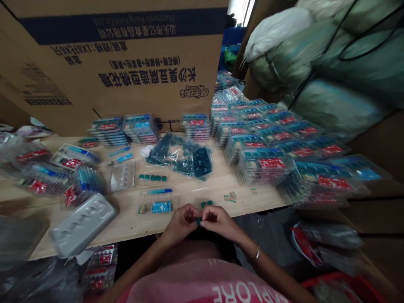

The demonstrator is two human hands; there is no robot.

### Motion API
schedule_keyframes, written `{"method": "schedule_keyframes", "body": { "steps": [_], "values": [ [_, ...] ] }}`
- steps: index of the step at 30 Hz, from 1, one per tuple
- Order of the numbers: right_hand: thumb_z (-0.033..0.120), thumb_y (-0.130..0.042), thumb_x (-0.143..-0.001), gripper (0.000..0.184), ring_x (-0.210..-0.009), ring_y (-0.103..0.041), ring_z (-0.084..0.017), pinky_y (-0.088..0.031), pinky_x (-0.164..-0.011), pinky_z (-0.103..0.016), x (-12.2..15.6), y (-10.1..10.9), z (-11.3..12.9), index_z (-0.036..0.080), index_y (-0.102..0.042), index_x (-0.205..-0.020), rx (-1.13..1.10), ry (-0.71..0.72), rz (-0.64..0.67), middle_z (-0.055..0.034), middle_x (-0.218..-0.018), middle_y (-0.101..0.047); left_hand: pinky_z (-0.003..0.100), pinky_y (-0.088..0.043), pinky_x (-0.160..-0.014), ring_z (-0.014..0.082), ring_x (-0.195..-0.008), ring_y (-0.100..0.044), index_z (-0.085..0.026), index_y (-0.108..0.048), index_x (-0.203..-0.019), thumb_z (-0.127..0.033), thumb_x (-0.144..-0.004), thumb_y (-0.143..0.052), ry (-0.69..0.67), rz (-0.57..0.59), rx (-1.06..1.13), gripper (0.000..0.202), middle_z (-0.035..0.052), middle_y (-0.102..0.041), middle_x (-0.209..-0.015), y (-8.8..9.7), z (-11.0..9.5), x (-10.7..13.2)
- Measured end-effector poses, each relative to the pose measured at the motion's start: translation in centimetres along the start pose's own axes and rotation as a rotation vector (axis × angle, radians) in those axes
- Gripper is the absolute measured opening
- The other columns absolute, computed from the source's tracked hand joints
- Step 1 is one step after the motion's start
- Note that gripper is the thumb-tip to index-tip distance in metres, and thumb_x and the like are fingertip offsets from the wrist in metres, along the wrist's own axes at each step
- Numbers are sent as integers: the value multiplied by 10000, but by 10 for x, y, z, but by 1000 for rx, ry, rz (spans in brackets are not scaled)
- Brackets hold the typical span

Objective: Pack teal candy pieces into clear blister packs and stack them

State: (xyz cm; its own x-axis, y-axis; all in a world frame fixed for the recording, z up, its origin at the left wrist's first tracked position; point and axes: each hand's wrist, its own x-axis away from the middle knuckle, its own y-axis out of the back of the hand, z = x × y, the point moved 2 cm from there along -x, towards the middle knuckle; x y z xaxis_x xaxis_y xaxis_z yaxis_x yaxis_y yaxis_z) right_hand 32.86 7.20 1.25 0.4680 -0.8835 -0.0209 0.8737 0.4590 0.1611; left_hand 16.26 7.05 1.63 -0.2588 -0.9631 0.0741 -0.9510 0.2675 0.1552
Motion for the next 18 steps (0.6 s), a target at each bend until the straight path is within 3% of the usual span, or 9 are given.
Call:
{"method": "schedule_keyframes", "body": {
  "steps": [4, 7, 10, 14, 18],
  "values": [
    [154, -574, -831, 95, -737, -523, -143, -416, -663, -249, -12, 5, 4, 183, -568, -741, 490, 213, 7, -8, -754, -561, 330, -460, -749, 188, -799, -548, -182, -595, -705, -114, -714, -571, -222, -44, -544, 72, 51, -584, -825, 3, 14, 2],
    [140, -535, -877, 151, -770, -514, -160, -418, -726, -281, -31, 5, 9, 180, -576, -738, 782, 389, 100, -25, -768, -576, 346, -474, -782, 193, -824, -553, -182, -589, -695, -102, -784, -502, -329, -5, -704, 148, 71, -586, -878, 5, 20, 0],
    [135, -547, -878, 134, -769, -527, -155, -422, -720, -267, -43, 4, 8, 173, -588, -756, 850, 407, 124, -28, -780, -596, 311, -492, -768, 176, -851, -570, -184, -589, -722, -112, -821, -476, -391, 40, -710, 166, 74, -579, -945, 7, 24, 1],
    [139, -618, -832, 68, -799, -541, -164, -420, -771, -284, -43, 6, 7, 181, -613, -778, 880, 354, 116, -18, -784, -615, 303, -505, -765, 171, -881, -587, -186, -586, -740, -130, -852, -448, -428, 15, -687, 187, 85, -572, -1012, 9, 26, 7],
    [154, -593, -850, 61, -872, -563, -157, -424, -796, -261, -58, 27, 21, 190, -636, -826, 843, 308, 51, -31, -887, -632, 306, -513, -758, 172, -852, -592, -183, -603, -785, -132, -866, -431, -436, 0, -764, 197, 80, -596, -971, 8, 23, 5]
  ]
}}
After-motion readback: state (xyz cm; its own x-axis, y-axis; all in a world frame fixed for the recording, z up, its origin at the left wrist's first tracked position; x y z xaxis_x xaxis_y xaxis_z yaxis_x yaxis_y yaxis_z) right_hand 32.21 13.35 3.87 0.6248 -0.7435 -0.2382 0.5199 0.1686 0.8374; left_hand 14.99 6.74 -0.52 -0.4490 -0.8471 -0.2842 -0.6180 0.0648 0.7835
